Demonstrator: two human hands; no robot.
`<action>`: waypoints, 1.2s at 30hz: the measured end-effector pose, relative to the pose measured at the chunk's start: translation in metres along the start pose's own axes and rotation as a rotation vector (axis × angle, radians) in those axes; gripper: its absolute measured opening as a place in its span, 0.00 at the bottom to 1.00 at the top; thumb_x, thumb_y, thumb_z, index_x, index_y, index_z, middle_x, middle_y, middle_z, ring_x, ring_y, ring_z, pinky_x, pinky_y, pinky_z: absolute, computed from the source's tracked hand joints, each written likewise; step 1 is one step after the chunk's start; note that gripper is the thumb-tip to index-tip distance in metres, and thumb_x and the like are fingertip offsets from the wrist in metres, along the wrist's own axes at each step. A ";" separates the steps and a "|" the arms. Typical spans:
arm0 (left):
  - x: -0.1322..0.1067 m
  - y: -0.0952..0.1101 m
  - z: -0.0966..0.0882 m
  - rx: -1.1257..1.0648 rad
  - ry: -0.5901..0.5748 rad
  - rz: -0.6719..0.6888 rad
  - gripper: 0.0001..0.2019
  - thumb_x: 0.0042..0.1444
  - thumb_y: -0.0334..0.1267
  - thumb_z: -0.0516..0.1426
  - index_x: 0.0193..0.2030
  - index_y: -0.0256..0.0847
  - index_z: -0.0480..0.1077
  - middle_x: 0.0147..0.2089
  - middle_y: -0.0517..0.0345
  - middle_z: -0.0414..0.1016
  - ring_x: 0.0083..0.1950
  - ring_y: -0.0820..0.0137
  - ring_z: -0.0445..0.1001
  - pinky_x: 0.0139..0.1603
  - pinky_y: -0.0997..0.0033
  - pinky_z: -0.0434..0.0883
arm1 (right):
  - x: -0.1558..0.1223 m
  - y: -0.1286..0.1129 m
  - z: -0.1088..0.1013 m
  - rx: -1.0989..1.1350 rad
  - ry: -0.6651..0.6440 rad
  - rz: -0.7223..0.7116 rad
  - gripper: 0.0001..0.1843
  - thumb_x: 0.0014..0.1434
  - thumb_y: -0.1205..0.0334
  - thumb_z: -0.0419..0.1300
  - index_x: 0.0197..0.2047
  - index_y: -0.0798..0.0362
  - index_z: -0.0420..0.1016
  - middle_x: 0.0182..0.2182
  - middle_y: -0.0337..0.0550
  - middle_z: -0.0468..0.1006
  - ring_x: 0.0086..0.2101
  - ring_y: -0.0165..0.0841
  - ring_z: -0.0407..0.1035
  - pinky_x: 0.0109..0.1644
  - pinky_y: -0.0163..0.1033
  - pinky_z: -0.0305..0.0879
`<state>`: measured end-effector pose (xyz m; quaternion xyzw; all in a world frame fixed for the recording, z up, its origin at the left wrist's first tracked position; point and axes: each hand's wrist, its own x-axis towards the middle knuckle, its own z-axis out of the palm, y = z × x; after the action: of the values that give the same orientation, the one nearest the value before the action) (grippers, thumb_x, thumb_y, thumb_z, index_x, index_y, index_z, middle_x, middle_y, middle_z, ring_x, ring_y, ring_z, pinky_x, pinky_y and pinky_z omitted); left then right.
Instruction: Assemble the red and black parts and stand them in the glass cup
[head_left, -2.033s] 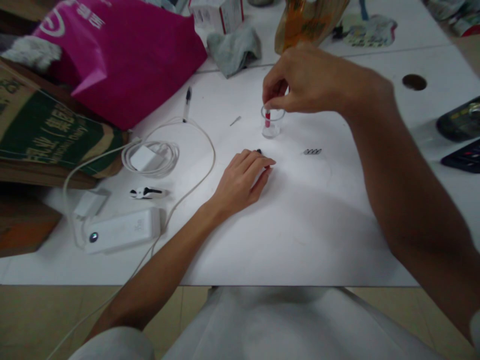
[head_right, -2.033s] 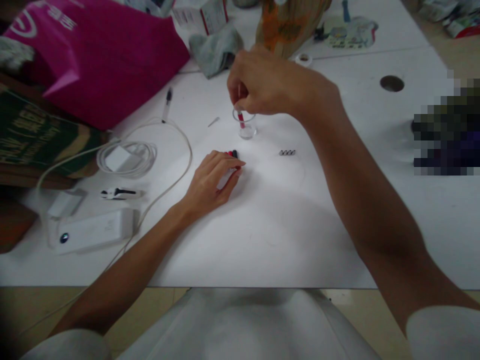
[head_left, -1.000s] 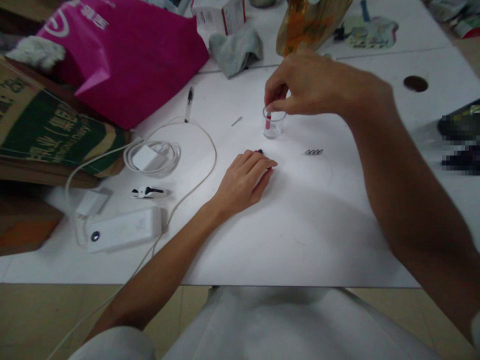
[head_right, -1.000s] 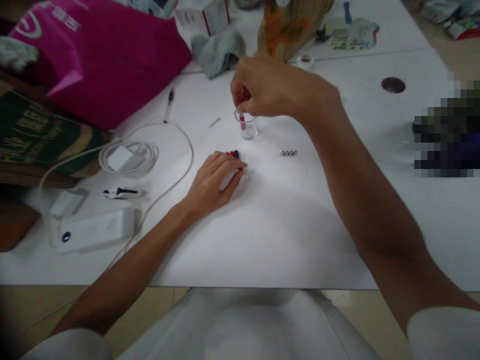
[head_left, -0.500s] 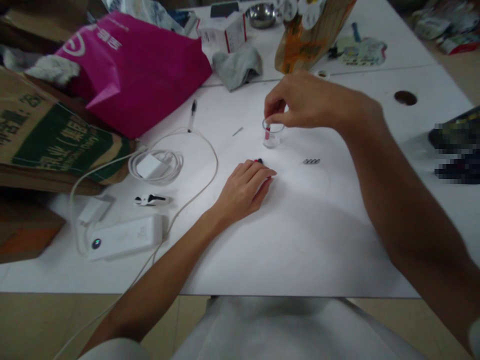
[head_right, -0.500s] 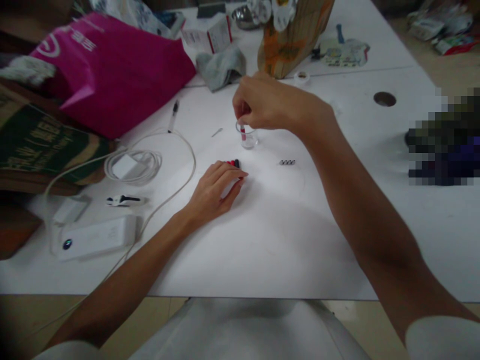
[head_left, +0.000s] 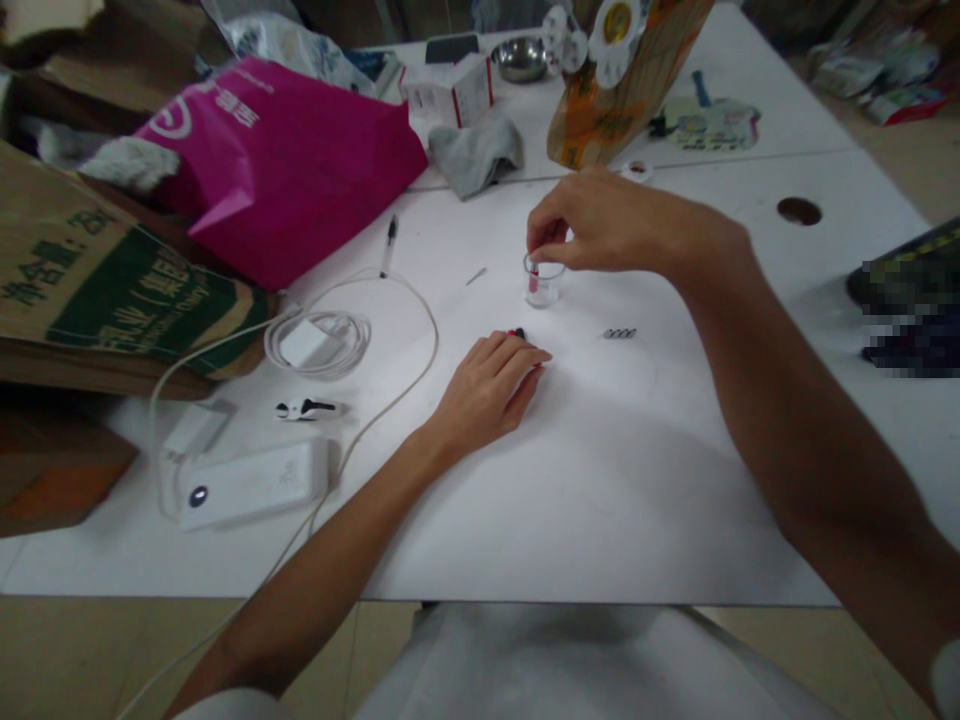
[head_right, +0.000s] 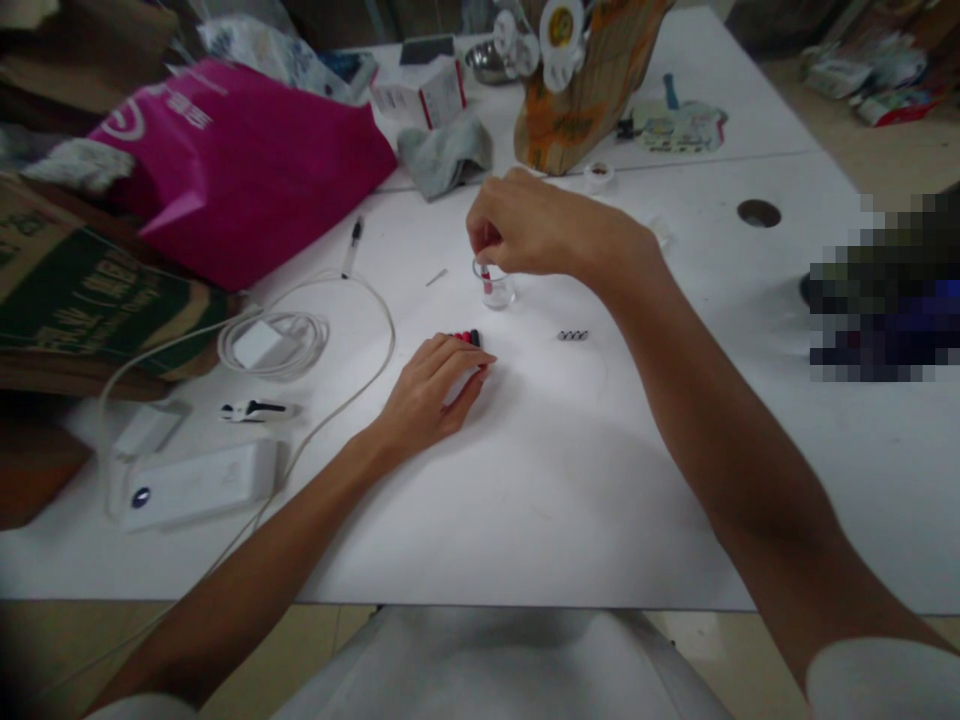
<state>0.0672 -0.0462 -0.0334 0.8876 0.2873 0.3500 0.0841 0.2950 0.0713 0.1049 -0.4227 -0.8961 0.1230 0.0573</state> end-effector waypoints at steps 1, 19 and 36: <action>0.000 0.000 0.000 0.000 0.007 0.005 0.08 0.80 0.32 0.57 0.60 0.40 0.74 0.52 0.45 0.85 0.52 0.58 0.79 0.54 0.54 0.76 | 0.000 0.000 0.001 0.006 0.003 0.002 0.11 0.70 0.55 0.64 0.45 0.43 0.91 0.44 0.44 0.92 0.44 0.42 0.82 0.52 0.44 0.72; 0.000 0.000 -0.001 0.010 0.013 0.016 0.07 0.80 0.31 0.57 0.59 0.39 0.75 0.52 0.45 0.86 0.52 0.58 0.80 0.54 0.54 0.76 | 0.001 0.002 0.002 -0.002 0.012 -0.016 0.10 0.69 0.59 0.65 0.44 0.46 0.90 0.44 0.46 0.92 0.43 0.41 0.81 0.53 0.45 0.71; 0.001 -0.016 -0.008 0.029 0.082 -0.054 0.07 0.80 0.33 0.57 0.59 0.40 0.75 0.51 0.47 0.85 0.53 0.59 0.80 0.57 0.55 0.76 | 0.001 0.011 0.004 0.074 0.141 -0.055 0.05 0.65 0.56 0.70 0.39 0.42 0.89 0.37 0.41 0.90 0.40 0.44 0.80 0.50 0.48 0.73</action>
<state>0.0553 -0.0326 -0.0326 0.8655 0.3193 0.3797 0.0689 0.3021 0.0779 0.0984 -0.4031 -0.8959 0.1241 0.1392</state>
